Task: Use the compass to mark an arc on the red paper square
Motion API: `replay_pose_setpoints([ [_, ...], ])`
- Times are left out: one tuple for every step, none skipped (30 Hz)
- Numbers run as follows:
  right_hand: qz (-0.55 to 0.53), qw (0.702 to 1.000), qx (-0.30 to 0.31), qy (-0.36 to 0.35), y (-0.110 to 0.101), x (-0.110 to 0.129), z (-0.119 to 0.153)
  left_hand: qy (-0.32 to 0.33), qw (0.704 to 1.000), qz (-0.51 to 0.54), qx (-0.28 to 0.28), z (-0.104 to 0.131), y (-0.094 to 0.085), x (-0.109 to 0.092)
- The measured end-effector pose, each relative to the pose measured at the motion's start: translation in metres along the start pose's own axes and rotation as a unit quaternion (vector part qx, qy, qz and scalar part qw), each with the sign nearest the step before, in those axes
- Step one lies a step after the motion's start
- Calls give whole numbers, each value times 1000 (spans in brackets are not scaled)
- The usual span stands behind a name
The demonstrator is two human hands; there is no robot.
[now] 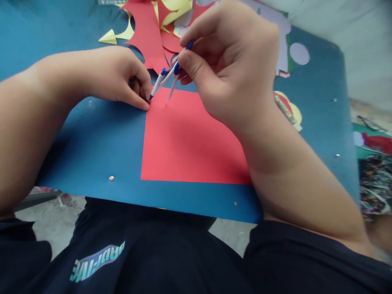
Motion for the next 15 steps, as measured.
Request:
replay_pose_setpoints([
  [11, 1000, -11, -6, -3, 2, -1, 2, 1000, 0, 6, 0, 0, 0],
  [26, 999, -16, -18, -6, 5, -2, 5, 1000, 0, 9, 0, 0, 0],
  [46, 998, -24, -32, -10, 9, -4, 9, 1000, 0, 10, 0, 0, -1],
  [68, 997, -8, -45, -10, 12, -6, 15, 1000, -1, 10, 0, 0, -2],
  [93, 994, 7, -57, -12, 15, -9, 23, 1000, -3, 10, 1, 0, -3],
  [118, 990, 24, -70, -13, 18, -12, 31, 999, -7, 9, 1, 0, -4],
  [142, 986, 43, -81, -14, 20, -15, 40, 999, -11, 6, 2, 0, -6],
  [161, 981, 63, -91, -15, 22, -17, 49, 999, -14, 1, 2, 0, -7],
  [175, 976, 82, -100, -16, 24, -20, 58, 998, -16, -4, 2, 0, -8],
  [183, 972, 99, -109, -17, 27, -22, 66, 998, -18, -8, 2, 1, -9],
  [188, 968, 116, -117, -16, 29, -24, 71, 997, -19, -12, 2, 1, -9],
  [191, 965, 130, -123, -16, 32, -27, 74, 997, -19, -15, 2, 2, -9],
  [194, 962, 140, -129, -15, 35, -29, 73, 997, -19, -15, 1, 3, -9],
  [199, 959, 151, -132, -14, 39, -31, 70, 997, -21, -15, 0, 3, -9],
  [206, 956, 162, -132, -12, 42, -34, 68, 997, -23, -13, -1, 4, -8],
])
Point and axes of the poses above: each hand's wrist, its own z-axis away from the middle knuckle, its own y-axis out of the palm, x = y × z, the point moved 8 cm from there along -z, towards the middle knuckle, and after that the axes turned 10 degrees about -y, right-handed, at the moved point
